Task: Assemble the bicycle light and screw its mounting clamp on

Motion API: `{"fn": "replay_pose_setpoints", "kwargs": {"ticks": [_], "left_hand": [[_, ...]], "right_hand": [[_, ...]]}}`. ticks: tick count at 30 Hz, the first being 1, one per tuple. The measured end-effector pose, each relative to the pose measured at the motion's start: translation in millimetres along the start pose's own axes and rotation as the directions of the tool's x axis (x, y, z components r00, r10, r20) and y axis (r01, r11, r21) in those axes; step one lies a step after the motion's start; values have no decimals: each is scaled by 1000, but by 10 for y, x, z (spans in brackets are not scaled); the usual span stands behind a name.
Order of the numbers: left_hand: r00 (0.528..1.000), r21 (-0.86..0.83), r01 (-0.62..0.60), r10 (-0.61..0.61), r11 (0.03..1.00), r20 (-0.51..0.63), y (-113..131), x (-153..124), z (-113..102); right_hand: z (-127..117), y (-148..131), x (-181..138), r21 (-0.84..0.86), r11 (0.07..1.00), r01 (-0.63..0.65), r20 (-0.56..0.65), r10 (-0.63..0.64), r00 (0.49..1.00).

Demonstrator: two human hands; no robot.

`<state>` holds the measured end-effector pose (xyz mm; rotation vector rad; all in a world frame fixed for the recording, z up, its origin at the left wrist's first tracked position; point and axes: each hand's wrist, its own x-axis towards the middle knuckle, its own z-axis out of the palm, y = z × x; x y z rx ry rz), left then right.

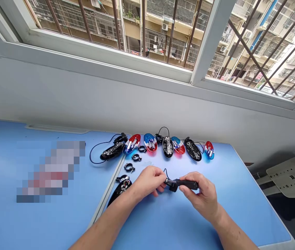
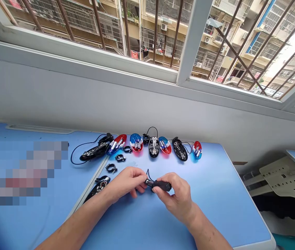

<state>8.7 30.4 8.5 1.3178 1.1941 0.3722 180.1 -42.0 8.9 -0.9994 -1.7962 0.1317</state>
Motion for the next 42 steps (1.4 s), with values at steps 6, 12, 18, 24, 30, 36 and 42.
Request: {"fn": "replay_pose_setpoints", "kwargs": {"ticks": [6, 12, 18, 24, 30, 36, 42], "left_hand": [[999, -28, -48, 47, 998, -27, -16, 9, -11], [994, -30, -105, 104, 994, -46, -35, 20, -28], [992, -44, -125, 124, 991, -35, -40, 0, -30], [992, -55, -128, 128, 990, 2, -52, -7, -48], [986, -61, -154, 157, 986, 49, -70, -7, -55], [973, -31, -202, 204, 979, 106, -94, 8, -34], [962, 75, -266, 260, 961, 78, -92, 1, 17]], "right_hand": [[8, -28, 7, -26, 999, 41, 15, -40, 999], [16, -54, 7, -24, 996, 81, 42, -80, 996], [23, -50, 2, -22, 996, 82, 44, -81, 996], [25, -28, -8, -6, 999, 47, 20, -47, 999], [13, -39, 0, -19, 999, 32, 22, -32, 999], [-2, -37, 7, -31, 999, 8, 3, -8, 1000], [-19, -41, 16, -22, 1000, -13, 0, 13, 1000]]}}
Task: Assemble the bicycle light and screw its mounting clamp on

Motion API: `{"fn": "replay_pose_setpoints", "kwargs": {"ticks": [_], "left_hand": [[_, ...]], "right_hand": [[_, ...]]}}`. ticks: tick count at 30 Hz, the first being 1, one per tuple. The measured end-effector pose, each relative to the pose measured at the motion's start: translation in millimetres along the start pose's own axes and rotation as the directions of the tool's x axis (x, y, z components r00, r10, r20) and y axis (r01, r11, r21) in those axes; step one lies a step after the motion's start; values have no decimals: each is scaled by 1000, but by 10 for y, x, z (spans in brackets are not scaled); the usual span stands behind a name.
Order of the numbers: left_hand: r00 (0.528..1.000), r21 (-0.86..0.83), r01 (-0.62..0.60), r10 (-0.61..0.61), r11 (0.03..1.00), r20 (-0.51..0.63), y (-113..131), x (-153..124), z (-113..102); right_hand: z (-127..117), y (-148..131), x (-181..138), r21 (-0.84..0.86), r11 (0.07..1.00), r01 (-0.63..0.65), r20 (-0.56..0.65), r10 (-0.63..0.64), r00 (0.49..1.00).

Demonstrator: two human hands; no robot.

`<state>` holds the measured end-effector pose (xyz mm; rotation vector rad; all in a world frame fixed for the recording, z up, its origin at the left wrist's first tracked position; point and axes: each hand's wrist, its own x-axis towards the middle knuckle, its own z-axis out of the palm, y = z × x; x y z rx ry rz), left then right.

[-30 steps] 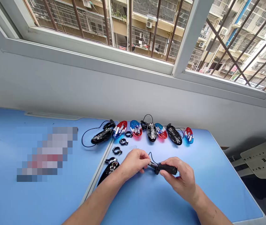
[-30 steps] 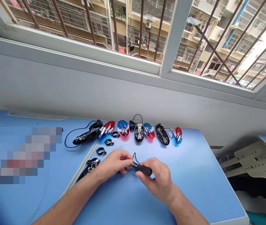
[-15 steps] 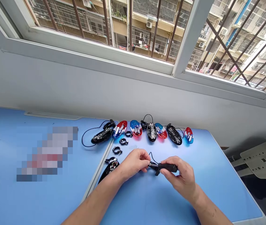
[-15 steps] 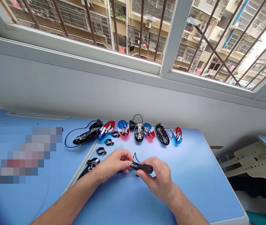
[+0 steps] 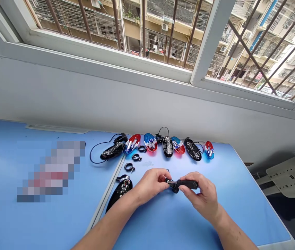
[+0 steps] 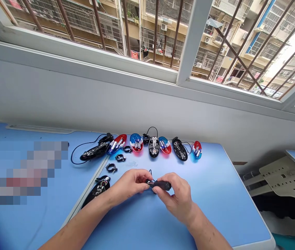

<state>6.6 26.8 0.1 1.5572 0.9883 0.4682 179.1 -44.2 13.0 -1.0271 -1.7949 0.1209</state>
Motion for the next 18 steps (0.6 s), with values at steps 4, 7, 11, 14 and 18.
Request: {"fn": "replay_pose_setpoints", "kwargs": {"ticks": [4, 7, 11, 14, 18], "left_hand": [[1000, 75, -20, 21, 997, -20, 20, -27, 23], [999, 124, -31, 35, 992, -33, 23, -38, 42], [997, 179, -50, 59, 983, -43, 25, -39, 62], [996, 209, -58, 70, 976, -50, 21, -32, 64], [995, 229, -60, 78, 972, -70, 8, -25, 61]], "right_hand": [[-1, 42, -14, 22, 1000, 8, -31, -8, 999], [11, 66, -13, 9, 998, 65, -37, -64, 997], [19, 36, 31, -34, 990, 140, -10, -140, 990], [-20, -6, 73, -28, 990, 138, 47, -137, 989], [-98, -26, 98, 10, 993, 119, 154, -119, 981]]}}
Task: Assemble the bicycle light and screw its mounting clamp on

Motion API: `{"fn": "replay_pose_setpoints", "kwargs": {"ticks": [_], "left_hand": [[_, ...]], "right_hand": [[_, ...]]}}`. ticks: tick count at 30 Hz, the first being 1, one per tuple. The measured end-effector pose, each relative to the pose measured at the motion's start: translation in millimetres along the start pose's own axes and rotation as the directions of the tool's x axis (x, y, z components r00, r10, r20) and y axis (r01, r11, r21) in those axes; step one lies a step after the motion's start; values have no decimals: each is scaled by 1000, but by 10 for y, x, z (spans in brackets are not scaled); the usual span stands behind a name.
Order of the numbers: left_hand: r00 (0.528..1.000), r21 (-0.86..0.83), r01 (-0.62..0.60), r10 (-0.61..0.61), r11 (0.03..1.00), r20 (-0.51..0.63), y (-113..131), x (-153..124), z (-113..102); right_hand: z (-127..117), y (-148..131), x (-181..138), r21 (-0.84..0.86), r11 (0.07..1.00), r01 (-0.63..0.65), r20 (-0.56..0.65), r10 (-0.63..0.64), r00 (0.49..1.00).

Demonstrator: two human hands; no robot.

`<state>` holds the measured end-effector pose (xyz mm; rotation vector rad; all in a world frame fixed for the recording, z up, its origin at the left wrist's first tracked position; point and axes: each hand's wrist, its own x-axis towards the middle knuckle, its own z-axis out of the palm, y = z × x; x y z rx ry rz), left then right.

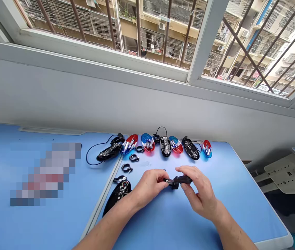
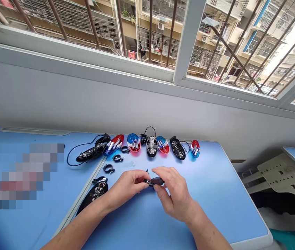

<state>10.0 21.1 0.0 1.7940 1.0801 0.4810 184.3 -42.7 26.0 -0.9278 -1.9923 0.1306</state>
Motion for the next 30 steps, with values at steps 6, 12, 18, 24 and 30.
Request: {"fn": "replay_pose_setpoints", "kwargs": {"ticks": [6, 12, 18, 24, 30], "left_hand": [[1000, 3, -19, 19, 1000, 10, -6, -2, 11], [1000, 15, -22, 22, 1000, 10, 10, -11, 12], [1000, 10, -3, 3, 1000, 1, 3, -2, 9], [1000, 9, -26, 26, 1000, 12, -21, 6, 16], [998, 15, -52, 52, 999, 40, -43, 14, 26]], "right_hand": [[73, 25, -7, 43, 999, -33, -140, 39, 989], [114, 9, 60, -69, 996, 58, -145, -67, 987], [-40, -27, 86, 42, 998, 51, 43, -53, 998], [10, -17, 68, 140, 990, -8, -76, 19, 997], [111, -7, 78, -2, 997, 71, -132, -71, 989]]}}
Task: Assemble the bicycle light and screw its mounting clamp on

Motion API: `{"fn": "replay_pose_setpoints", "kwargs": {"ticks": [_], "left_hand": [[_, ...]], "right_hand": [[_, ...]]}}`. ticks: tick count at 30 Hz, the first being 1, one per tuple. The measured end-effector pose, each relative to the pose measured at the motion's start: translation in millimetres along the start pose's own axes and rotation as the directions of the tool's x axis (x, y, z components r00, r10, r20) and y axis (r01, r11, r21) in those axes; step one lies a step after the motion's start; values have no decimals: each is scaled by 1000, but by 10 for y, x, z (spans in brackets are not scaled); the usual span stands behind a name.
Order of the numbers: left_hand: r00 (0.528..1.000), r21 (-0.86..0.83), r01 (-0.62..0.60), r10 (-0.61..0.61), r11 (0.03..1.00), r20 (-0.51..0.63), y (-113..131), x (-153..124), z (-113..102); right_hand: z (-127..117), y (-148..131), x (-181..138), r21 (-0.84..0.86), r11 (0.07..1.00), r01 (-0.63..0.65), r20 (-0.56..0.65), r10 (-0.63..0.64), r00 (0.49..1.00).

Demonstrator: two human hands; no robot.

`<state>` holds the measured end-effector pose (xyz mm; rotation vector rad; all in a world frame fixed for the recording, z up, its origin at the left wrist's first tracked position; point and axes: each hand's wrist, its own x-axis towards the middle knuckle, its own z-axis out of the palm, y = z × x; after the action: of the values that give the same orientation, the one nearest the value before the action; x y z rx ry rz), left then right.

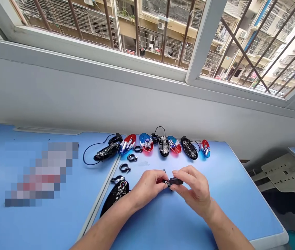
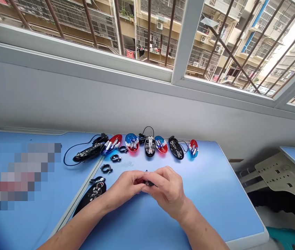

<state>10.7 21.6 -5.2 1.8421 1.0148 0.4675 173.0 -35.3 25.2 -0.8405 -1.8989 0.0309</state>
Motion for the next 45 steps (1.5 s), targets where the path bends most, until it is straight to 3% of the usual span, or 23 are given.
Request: {"fn": "replay_pose_setpoints", "kwargs": {"ticks": [4, 8, 13, 20, 24, 30, 45], "left_hand": [[1000, 2, -2, 2, 1000, -4, 11, 0, -2], [1000, 7, 5, -5, 1000, -21, 29, -4, -12], [1000, -1, 0, 0, 1000, -16, 52, -21, -13], [1000, -11, -10, 10, 1000, -7, 74, -38, 20], [1000, -10, -5, 4, 1000, -6, 67, -30, 18], [1000, -7, 20, -20, 1000, -13, 43, -24, 1], [1000, -8, 15, -15, 1000, -11, 28, -16, -8]], "right_hand": [[-84, -19, 40, 51, 999, 19, 111, -24, 993], [-158, -43, 62, 142, 989, -48, 201, 18, 979], [-93, -51, 47, 168, 981, -97, 124, 77, 989], [36, 11, 23, 73, 997, -14, -1, 15, 1000], [9, 30, 19, 78, 997, -1, 29, -1, 1000], [-133, 18, 8, 157, 985, -67, 169, 40, 985], [-99, -47, 35, 126, 989, -79, 102, 66, 993]]}}
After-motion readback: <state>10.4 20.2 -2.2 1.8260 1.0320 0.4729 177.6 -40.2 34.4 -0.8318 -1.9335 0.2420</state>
